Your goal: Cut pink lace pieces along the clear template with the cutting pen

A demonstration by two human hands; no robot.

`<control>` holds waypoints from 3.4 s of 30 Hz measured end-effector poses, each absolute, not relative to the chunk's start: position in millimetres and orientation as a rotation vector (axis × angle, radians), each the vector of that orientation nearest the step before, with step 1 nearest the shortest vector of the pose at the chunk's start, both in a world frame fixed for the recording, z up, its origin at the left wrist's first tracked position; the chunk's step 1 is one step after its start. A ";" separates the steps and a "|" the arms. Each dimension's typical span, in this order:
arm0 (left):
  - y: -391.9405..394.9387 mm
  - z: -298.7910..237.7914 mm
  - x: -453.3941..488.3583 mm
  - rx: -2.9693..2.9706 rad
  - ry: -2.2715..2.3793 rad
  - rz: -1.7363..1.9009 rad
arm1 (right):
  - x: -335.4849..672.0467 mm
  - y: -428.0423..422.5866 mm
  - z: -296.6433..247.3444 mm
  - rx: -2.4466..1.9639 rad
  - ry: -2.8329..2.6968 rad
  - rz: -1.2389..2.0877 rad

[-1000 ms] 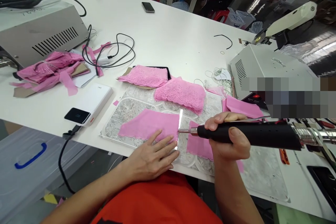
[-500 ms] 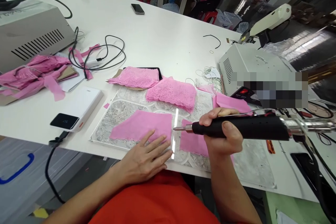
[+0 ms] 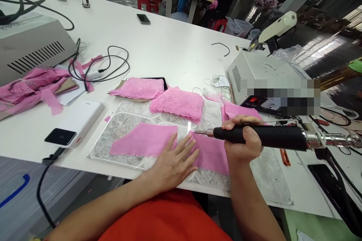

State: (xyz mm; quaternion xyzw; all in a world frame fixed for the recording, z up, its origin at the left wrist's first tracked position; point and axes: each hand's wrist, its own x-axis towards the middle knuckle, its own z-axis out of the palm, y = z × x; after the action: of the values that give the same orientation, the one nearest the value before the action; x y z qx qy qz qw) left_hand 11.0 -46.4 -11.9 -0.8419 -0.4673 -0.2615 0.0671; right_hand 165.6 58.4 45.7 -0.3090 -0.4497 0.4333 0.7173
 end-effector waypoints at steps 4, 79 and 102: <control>-43.2 -16.5 12.4 -2.548 -1.482 -0.710 | 168.5 59.7 46.2 -0.666 -0.991 0.936; -59.0 -8.7 -6.7 -2.686 -1.066 -1.045 | 228.6 64.0 64.7 -0.743 -0.857 0.704; -40.1 -5.7 24.3 -2.649 -1.244 -0.880 | 256.4 59.4 35.5 -0.772 -0.818 0.714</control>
State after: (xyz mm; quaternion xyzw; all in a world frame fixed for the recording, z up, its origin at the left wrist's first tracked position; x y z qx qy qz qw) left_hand 24.3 -40.1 -5.7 -0.8661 -0.4066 -0.2876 0.0429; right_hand 256.4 59.4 35.5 -0.3582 -0.3794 0.3313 0.7862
